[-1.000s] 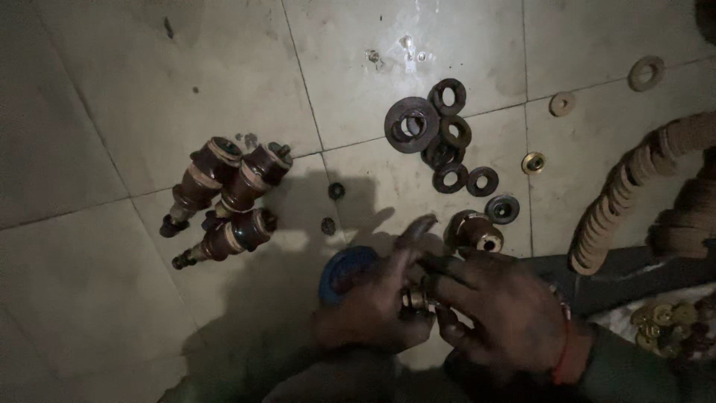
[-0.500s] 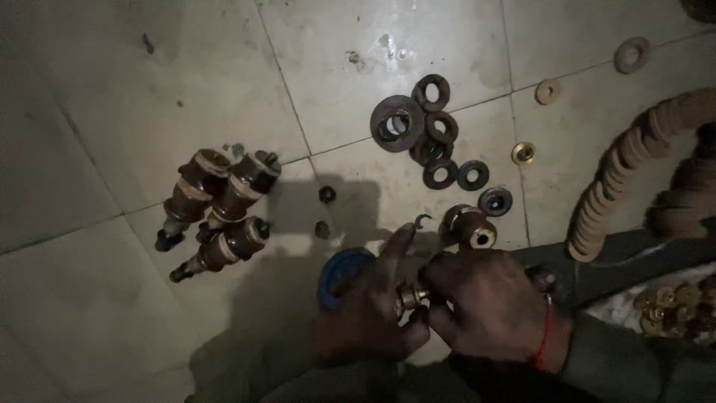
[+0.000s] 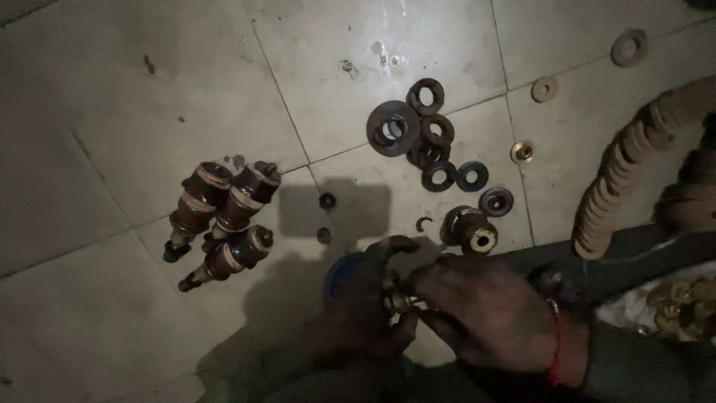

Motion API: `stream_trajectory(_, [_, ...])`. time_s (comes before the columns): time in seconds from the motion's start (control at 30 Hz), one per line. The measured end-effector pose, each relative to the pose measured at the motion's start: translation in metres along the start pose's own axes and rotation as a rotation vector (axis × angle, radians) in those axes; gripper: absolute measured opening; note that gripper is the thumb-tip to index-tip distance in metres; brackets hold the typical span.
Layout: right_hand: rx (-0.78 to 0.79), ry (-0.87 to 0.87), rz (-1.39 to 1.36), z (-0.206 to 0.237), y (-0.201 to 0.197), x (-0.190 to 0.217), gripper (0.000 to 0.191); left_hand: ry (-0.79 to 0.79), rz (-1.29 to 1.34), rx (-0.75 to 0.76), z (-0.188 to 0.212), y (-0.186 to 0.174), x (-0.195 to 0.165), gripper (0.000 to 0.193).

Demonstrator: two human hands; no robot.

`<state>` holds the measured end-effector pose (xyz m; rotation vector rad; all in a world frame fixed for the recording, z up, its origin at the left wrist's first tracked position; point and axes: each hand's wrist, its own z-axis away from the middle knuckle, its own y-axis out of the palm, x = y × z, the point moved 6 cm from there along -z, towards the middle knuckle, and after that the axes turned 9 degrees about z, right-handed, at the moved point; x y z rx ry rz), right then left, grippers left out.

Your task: The person assembles mechanical components on a tiled floor, inserting a metal rod into a cylindrical housing and adding washers and rings. The person handles multiple similar assemblies, picking up parts and fitting them together by hand.

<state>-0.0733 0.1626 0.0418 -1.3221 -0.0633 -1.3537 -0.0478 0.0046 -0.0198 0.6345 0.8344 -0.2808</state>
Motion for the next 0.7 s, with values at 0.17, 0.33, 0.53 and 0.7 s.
stream_trajectory(0.17, [0.066,0.071,0.038,0.001,0.006,-0.006,0.064,0.707,-0.521,-0.083,0.001,0.011,-0.032,0.052])
stream_trajectory(0.33, [0.168,0.106,0.043,0.004,-0.007,-0.028,0.066,0.227,-0.398,0.024,0.001,-0.003,0.019,0.047])
stream_trajectory(0.53, [0.360,0.186,-0.186,0.016,0.022,-0.048,0.036,0.350,-0.386,0.007,0.008,0.001,0.062,0.037])
stream_trajectory(0.7, [0.254,0.221,-0.708,0.061,0.049,-0.096,0.026,0.247,-0.448,0.076,-0.012,-0.037,0.039,0.036])
